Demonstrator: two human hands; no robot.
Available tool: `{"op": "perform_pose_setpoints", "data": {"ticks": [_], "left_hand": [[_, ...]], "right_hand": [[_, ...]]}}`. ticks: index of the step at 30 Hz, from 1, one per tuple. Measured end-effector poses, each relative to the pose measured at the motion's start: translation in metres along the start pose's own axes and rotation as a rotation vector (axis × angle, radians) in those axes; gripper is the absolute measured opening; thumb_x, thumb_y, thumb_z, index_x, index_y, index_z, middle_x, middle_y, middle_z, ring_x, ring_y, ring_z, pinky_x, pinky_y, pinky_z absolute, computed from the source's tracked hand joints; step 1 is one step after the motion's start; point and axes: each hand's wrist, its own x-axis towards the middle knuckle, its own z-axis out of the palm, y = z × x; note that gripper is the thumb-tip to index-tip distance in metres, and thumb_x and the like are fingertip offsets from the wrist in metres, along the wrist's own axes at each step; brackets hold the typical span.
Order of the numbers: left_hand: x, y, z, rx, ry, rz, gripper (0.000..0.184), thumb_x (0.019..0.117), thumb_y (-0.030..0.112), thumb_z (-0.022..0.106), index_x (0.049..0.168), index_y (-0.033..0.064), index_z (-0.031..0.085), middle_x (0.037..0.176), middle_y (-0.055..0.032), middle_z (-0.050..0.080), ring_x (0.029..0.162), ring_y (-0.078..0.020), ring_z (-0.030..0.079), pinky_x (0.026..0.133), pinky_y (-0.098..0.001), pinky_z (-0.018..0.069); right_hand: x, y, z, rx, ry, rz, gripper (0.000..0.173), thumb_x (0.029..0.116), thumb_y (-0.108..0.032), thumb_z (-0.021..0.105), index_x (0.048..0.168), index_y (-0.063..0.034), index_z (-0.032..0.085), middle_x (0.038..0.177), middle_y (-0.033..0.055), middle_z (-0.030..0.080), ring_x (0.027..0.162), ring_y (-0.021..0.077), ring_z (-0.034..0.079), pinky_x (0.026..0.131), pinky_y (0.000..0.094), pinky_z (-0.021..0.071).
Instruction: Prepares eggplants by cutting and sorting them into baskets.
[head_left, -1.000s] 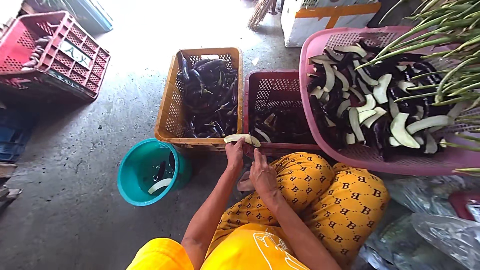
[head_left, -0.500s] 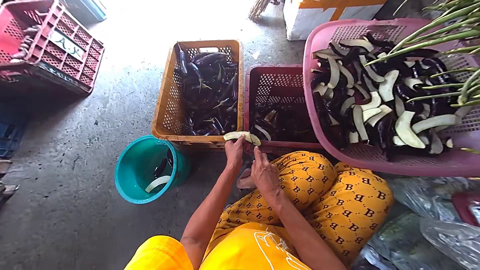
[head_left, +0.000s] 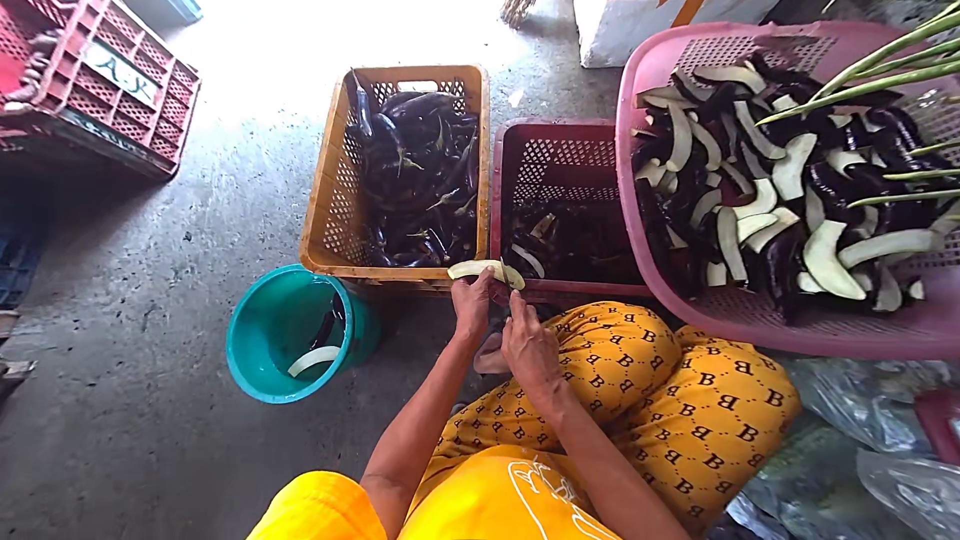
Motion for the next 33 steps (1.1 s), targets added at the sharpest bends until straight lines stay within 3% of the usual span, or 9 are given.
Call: {"op": "perform_pose_setpoints", "data": {"ticks": [11, 17, 20, 23, 27, 29, 33], "left_hand": [[0.0, -0.002, 0.001, -0.01, 0.006, 0.002, 0.014, 0.0972, 0.002, 0.067, 0.107, -0.0062, 0.062, 0.083, -0.0129, 0.071, 0.07, -0.017, 0.07, 0.071, -0.0331, 0.0603], [-0.002, 0.0, 0.006, -0.009, 0.06, 0.032, 0.014, 0.097, 0.002, 0.067, 0.106, -0.0077, 0.062, 0.082, -0.0147, 0.07, 0.069, -0.0178, 0.069, 0.071, -0.0333, 0.0601], [-0.001, -0.002, 0.004, 0.016, 0.05, 0.021, 0.016, 0.0974, 0.005, 0.068, 0.108, -0.0062, 0.062, 0.084, -0.0137, 0.069, 0.071, -0.0174, 0.067, 0.072, -0.0336, 0.0583], [0.002, -0.003, 0.004, -0.026, 0.06, 0.02, 0.017, 0.0969, 0.006, 0.068, 0.107, -0.0059, 0.062, 0.083, -0.013, 0.069, 0.071, -0.017, 0.067, 0.07, -0.0329, 0.0577], [-0.003, 0.016, 0.002, -0.253, 0.014, -0.12, 0.009, 0.1045, 0.005, 0.052, 0.106, -0.0024, 0.056, 0.078, -0.0081, 0.063, 0.066, -0.0135, 0.064, 0.067, -0.028, 0.0579], [-0.01, 0.029, -0.003, -0.393, -0.02, -0.263, 0.017, 0.1066, 0.012, 0.045, 0.1, 0.0015, 0.056, 0.072, -0.0073, 0.063, 0.058, -0.0131, 0.064, 0.058, -0.0248, 0.0579], [-0.018, 0.047, -0.018, -0.582, -0.114, -0.395, 0.03, 0.1086, 0.021, 0.037, 0.097, 0.0026, 0.058, 0.074, -0.0091, 0.064, 0.057, -0.0143, 0.064, 0.053, -0.023, 0.056]], "right_hand": [[0.026, -0.012, -0.015, -0.034, -0.23, 0.099, 0.048, 0.1076, -0.011, 0.04, 0.155, -0.0011, 0.041, 0.135, 0.0234, 0.063, 0.11, 0.038, 0.069, 0.094, 0.0486, 0.0527], [0.02, -0.004, -0.01, -0.022, -0.241, 0.08, 0.051, 0.1074, -0.01, 0.04, 0.158, -0.002, 0.036, 0.136, 0.0241, 0.062, 0.108, 0.0392, 0.07, 0.094, 0.0484, 0.0536], [0.032, -0.009, -0.006, 0.004, -0.236, 0.083, 0.048, 0.1076, -0.008, 0.04, 0.155, 0.0003, 0.039, 0.134, 0.0267, 0.062, 0.113, 0.0414, 0.067, 0.096, 0.051, 0.0526], [0.04, -0.008, -0.004, 0.003, -0.261, 0.08, 0.051, 0.108, -0.008, 0.038, 0.159, -0.0035, 0.033, 0.135, 0.0268, 0.06, 0.115, 0.0421, 0.066, 0.098, 0.0519, 0.0516], [0.025, 0.001, -0.009, 0.04, -0.306, 0.084, 0.051, 0.1084, -0.009, 0.039, 0.159, -0.0016, 0.031, 0.144, 0.0262, 0.054, 0.119, 0.0419, 0.064, 0.101, 0.0516, 0.0502], [0.029, 0.008, -0.015, 0.108, -0.23, 0.11, 0.048, 0.1087, -0.013, 0.041, 0.155, -0.0011, 0.037, 0.141, 0.0259, 0.058, 0.118, 0.0417, 0.065, 0.101, 0.0527, 0.0507], [0.042, 0.013, -0.028, 0.163, -0.115, 0.127, 0.048, 0.1088, -0.013, 0.044, 0.155, -0.0008, 0.039, 0.137, 0.0277, 0.06, 0.118, 0.0443, 0.065, 0.102, 0.0553, 0.0486]]}}
